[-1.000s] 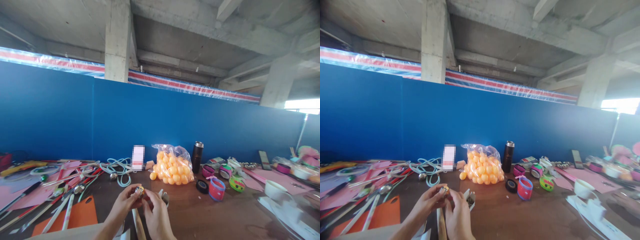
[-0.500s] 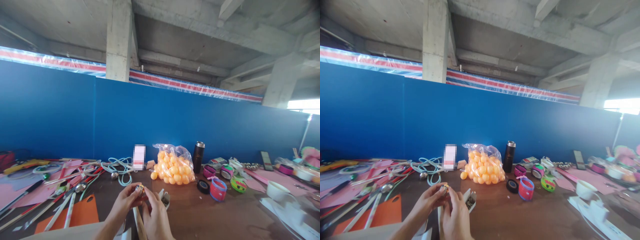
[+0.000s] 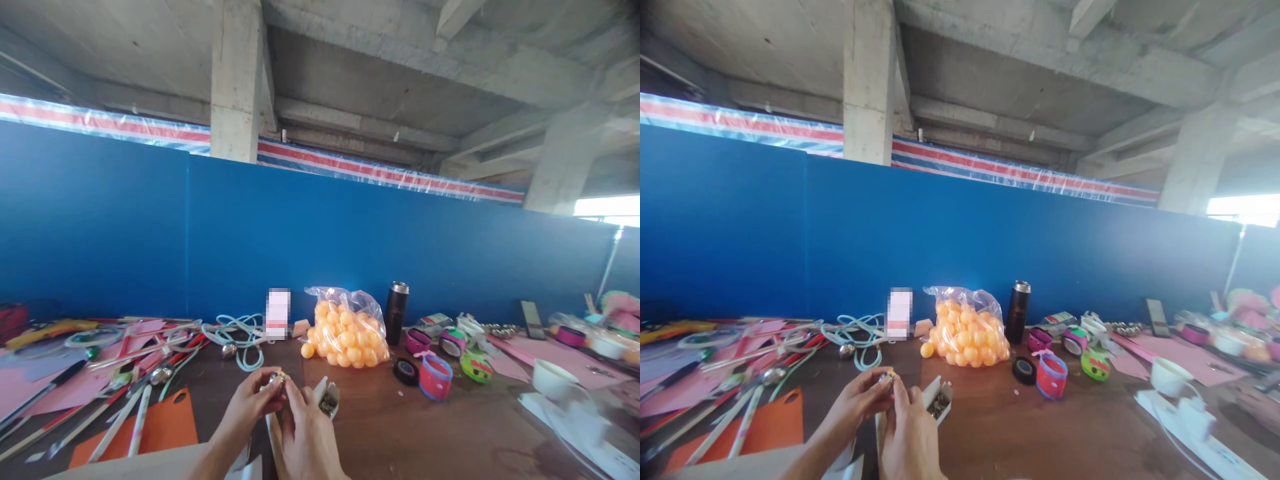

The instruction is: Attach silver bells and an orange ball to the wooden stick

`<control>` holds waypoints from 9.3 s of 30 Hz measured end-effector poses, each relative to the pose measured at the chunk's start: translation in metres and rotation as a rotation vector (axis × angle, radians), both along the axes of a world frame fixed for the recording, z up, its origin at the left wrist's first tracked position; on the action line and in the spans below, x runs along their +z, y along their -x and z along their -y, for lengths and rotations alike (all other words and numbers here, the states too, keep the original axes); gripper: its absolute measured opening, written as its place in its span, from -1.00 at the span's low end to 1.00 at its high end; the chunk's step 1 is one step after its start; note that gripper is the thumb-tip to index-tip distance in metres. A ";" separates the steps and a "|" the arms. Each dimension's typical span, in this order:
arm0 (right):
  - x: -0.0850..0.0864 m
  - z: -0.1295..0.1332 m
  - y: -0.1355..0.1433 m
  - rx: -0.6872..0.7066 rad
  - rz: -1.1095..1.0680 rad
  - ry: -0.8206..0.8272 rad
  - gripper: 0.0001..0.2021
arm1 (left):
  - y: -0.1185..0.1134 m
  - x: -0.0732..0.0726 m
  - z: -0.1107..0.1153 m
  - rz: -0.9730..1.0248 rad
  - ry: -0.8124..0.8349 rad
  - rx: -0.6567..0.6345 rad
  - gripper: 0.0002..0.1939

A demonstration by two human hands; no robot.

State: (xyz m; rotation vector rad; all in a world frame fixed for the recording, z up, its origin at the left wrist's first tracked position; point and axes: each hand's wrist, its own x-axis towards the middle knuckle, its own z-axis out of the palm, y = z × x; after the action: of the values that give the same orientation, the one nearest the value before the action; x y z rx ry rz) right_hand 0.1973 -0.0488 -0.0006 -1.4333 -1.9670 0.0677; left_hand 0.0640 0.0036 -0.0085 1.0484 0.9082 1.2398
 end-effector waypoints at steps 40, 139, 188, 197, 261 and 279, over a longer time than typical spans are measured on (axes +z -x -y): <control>-0.003 -0.019 -0.054 -0.389 0.128 0.282 -0.87 | 0.000 0.011 0.010 0.012 0.006 0.063 -0.54; 0.000 -0.020 -0.011 0.360 -1.417 0.567 -0.78 | -0.007 0.010 0.015 0.059 -0.032 -0.181 -0.56; 0.000 -0.019 -0.012 0.421 -1.666 0.684 -0.75 | -0.008 0.018 0.021 0.016 0.017 -0.152 -0.56; 0.000 -0.019 -0.012 0.412 -1.665 0.676 -0.75 | -0.008 0.017 0.021 0.025 0.022 -0.143 -0.57; -0.009 -0.020 -0.002 0.339 -1.539 0.543 -0.70 | -0.012 0.022 0.024 0.074 -0.048 -0.177 -0.56; -0.009 -0.020 -0.001 0.279 -1.448 0.541 -0.66 | -0.011 0.018 0.022 -0.023 -0.051 -0.152 -0.52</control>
State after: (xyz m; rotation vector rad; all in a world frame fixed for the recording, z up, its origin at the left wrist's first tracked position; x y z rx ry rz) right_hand 0.1987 -0.0288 -0.0095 -0.8403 -0.8649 1.4055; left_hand 0.0749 -0.0180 0.0097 1.1529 0.8027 1.1308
